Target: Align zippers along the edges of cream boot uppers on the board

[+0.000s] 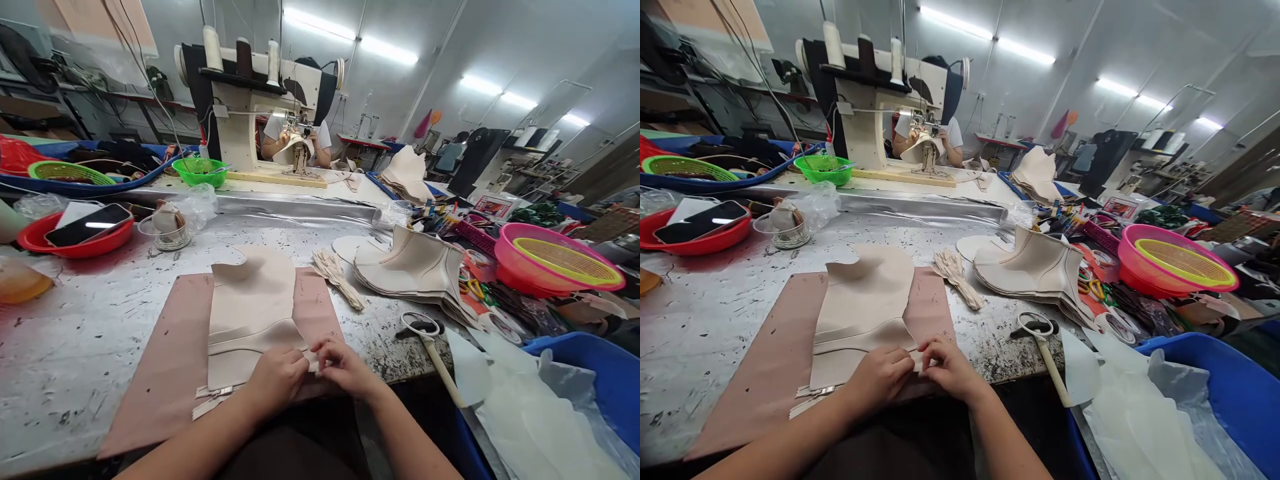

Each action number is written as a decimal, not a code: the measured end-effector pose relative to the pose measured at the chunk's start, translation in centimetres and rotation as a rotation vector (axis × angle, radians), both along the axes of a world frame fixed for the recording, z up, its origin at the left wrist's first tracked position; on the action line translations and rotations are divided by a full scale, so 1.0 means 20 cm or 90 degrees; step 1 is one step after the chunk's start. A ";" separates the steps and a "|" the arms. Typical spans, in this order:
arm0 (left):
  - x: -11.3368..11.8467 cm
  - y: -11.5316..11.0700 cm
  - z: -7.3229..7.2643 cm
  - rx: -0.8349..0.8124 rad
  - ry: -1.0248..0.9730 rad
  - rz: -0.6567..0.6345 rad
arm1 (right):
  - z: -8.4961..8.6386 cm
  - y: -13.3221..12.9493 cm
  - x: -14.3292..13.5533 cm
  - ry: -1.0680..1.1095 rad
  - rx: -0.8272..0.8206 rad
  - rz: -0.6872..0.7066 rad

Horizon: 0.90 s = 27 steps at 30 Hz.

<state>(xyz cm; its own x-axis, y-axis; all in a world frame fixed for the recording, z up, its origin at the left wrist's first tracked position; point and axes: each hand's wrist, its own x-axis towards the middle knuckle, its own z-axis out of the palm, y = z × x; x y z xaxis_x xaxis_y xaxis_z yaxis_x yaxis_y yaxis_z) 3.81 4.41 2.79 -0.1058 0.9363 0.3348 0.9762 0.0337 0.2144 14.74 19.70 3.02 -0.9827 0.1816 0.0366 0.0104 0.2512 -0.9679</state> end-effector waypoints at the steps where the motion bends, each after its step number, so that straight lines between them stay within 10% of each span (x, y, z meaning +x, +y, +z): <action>1: 0.00 0.00 0.01 -0.009 0.001 -0.007 | 0.01 0.02 0.04 -0.008 -0.056 -0.017; 7: -0.02 -0.13 0.09 -0.063 -0.071 -0.048 | 0.16 0.16 0.35 -0.189 0.009 0.107; 10: -0.10 -0.31 0.10 0.002 -0.158 0.089 | 0.20 0.17 0.37 -0.132 0.132 0.130; 16: -0.34 -0.62 -0.01 0.040 -0.142 0.533 | 0.10 -0.01 -0.13 -0.094 0.142 -0.041; 21: -0.32 -0.68 -0.04 0.039 -0.372 0.531 | 0.14 -0.20 -0.46 -0.120 0.099 -0.037; 27: -0.29 -0.66 0.09 0.218 -0.759 0.454 | 0.45 -0.27 -0.52 -0.024 0.086 0.014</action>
<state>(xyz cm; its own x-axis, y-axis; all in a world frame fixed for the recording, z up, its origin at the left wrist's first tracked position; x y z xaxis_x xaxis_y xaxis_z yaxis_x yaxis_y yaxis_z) -2.05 -8.70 4.58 -0.8845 0.4573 -0.0930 0.0070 0.2122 0.9772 4.29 14.25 11.93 -0.9875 0.1562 0.0229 0.0388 0.3805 -0.9240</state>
